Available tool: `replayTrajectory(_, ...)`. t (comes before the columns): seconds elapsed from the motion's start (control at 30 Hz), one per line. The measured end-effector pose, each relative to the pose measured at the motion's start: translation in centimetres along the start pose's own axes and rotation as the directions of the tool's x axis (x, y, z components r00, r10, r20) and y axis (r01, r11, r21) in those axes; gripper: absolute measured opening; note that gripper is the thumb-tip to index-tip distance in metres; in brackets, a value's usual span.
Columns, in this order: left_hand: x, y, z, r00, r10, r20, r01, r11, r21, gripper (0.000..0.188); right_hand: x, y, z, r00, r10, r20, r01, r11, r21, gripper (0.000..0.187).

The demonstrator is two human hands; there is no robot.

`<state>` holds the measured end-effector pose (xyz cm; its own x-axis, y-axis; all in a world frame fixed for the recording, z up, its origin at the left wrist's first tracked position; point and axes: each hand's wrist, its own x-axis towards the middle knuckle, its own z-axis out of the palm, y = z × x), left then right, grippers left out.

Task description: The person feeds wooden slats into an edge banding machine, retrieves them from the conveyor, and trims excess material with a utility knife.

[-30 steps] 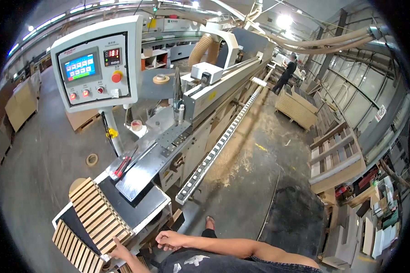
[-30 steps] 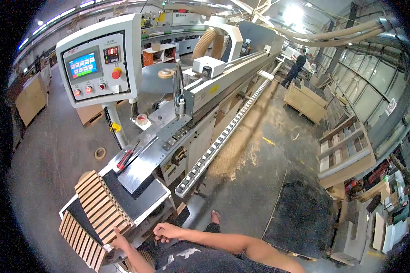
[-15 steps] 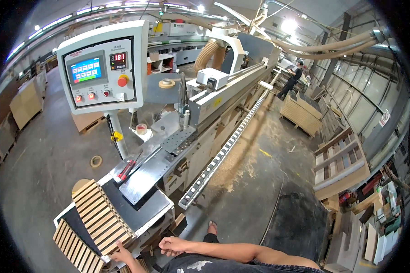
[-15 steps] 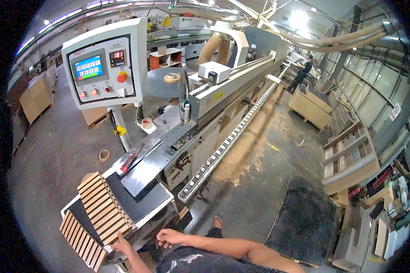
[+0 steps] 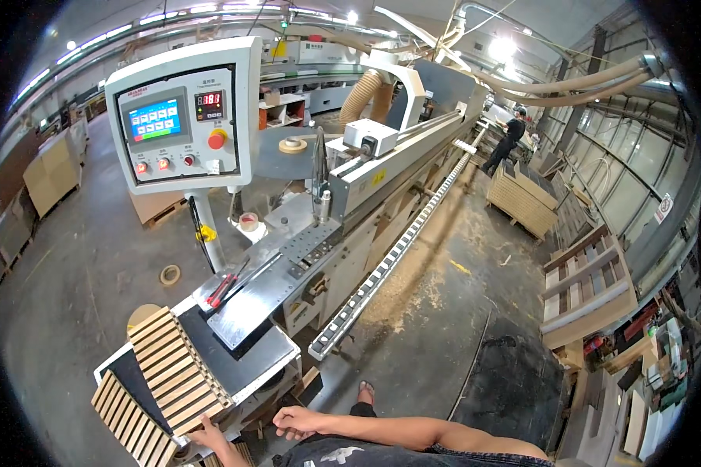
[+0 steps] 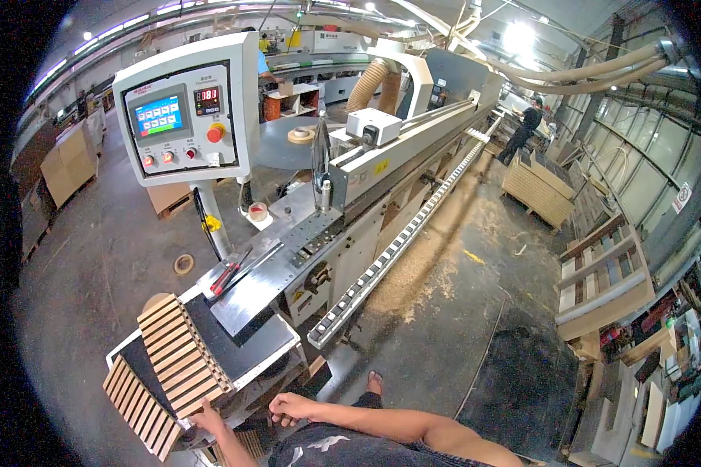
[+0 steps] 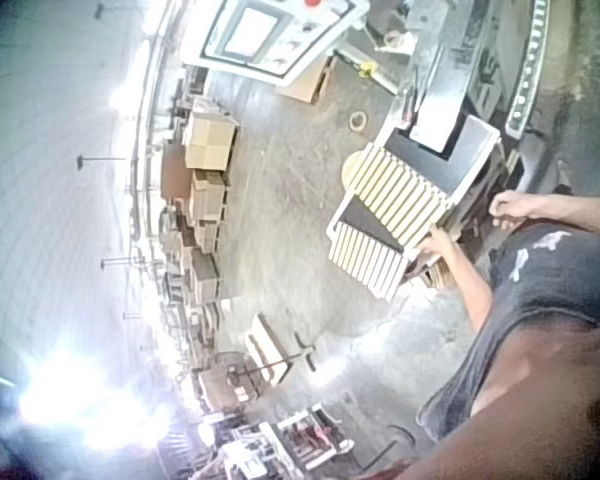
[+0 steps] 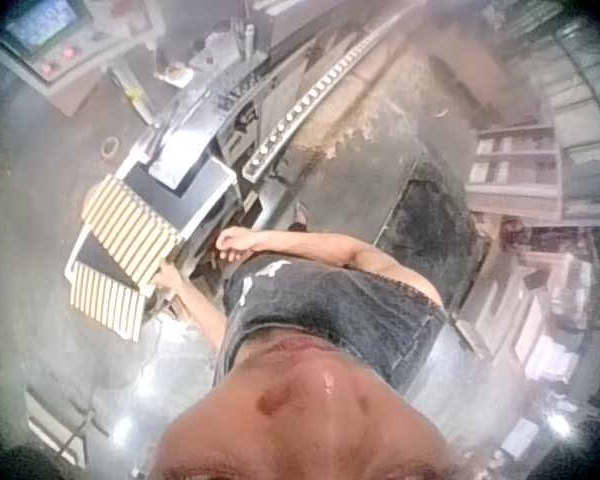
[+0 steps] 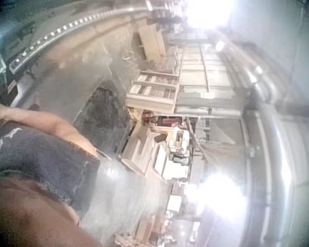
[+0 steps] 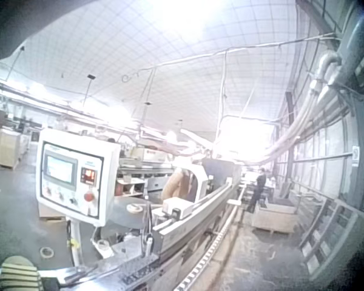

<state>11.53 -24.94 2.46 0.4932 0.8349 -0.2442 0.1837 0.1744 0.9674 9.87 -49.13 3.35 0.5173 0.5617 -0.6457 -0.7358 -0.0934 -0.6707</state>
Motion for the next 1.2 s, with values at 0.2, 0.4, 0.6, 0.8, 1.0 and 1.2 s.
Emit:
replayTrajectory(0.2,0.3,-0.7,-1.1,0.989,-0.145,-0.004,0.142,0.975,-0.172,0.080,-0.5,-0.2,0.0,1.000,-0.017,0.004,0.017,0.998,0.053,0.024)
replayTrajectory(0.4,-1.4,-1.3,-4.3,0.983,-0.179,0.035,0.165,0.793,-0.587,0.057,-1.6,-1.0,0.1,0.990,-0.120,-0.077,0.117,0.992,-0.042,0.020)
replayTrajectory(0.6,-2.7,3.5,-5.1,0.998,-0.015,0.068,0.050,0.836,-0.547,0.059,-1.9,-2.1,0.5,0.979,-0.130,-0.155,0.120,0.990,-0.073,0.030)
replayTrajectory(0.8,-3.1,7.9,-7.9,0.972,-0.045,0.232,0.170,0.813,-0.557,0.062,-1.3,-5.3,2.0,0.984,-0.136,-0.115,0.129,0.989,-0.072,0.026)
replayTrajectory(1.0,-2.2,3.2,-11.6,0.845,0.018,0.535,0.415,0.610,-0.675,0.070,-3.2,-12.4,3.0,0.736,-0.660,-0.150,0.675,0.733,0.083,0.075)
replayTrajectory(1.2,-2.6,-1.9,-10.7,0.613,0.141,0.777,0.595,0.565,-0.571,0.073,-8.3,-14.6,4.3,0.564,-0.808,-0.174,0.809,0.582,-0.079,0.076)
